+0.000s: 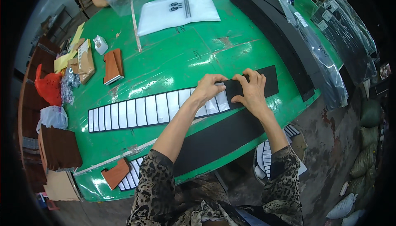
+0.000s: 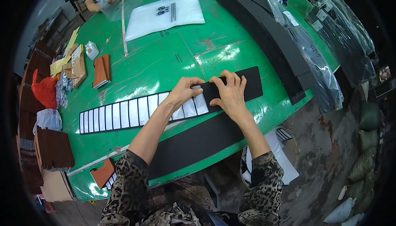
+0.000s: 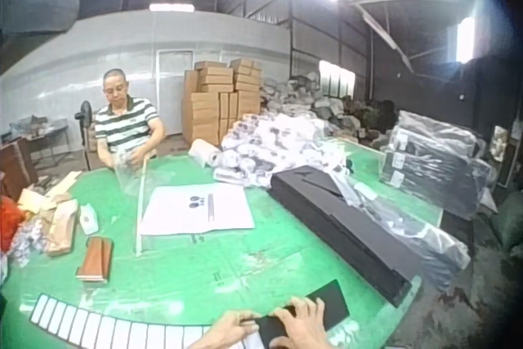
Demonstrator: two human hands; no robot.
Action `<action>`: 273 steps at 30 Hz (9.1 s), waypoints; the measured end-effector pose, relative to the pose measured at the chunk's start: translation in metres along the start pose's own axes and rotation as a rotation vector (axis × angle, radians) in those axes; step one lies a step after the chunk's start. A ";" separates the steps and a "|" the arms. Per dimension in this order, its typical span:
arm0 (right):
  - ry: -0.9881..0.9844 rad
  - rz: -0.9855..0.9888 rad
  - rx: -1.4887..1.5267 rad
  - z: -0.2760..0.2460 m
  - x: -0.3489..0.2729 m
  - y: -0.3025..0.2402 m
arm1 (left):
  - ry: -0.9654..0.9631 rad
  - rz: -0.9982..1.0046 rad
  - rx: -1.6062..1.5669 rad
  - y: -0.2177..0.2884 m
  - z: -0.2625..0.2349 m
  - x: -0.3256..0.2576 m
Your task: Applying thin white strips to wooden furniture components at a workbench.
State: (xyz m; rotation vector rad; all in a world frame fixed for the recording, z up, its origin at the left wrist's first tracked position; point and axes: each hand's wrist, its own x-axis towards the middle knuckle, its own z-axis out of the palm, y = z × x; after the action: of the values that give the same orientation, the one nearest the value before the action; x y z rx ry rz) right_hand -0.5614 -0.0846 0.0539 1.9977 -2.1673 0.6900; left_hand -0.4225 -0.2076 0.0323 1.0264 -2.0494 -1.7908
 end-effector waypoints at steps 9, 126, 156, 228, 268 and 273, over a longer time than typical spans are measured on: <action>-0.123 0.273 0.450 0.002 -0.002 -0.009 | -0.007 0.103 -0.104 -0.007 -0.004 -0.005; -0.463 -0.649 0.603 0.054 -0.042 -0.325 | 1.275 -0.144 1.255 -0.154 -0.029 -0.394; -0.477 -0.674 0.613 0.059 -0.042 -0.322 | 1.269 -0.124 1.215 -0.154 -0.028 -0.393; -0.571 -0.529 0.801 0.079 -0.052 -0.323 | 1.256 -0.117 1.166 -0.148 -0.029 -0.394; -0.776 0.070 1.201 0.086 -0.078 -0.329 | 1.285 -0.076 1.152 -0.148 -0.027 -0.388; -0.811 0.157 1.285 0.080 -0.076 -0.331 | 1.216 -0.050 1.262 -0.142 -0.042 -0.403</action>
State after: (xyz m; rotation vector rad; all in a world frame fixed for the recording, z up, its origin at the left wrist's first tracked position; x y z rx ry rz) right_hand -0.2143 -0.0565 0.0362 3.0961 -2.5822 1.9561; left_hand -0.0552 0.0139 0.0154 1.7237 -1.9608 0.4936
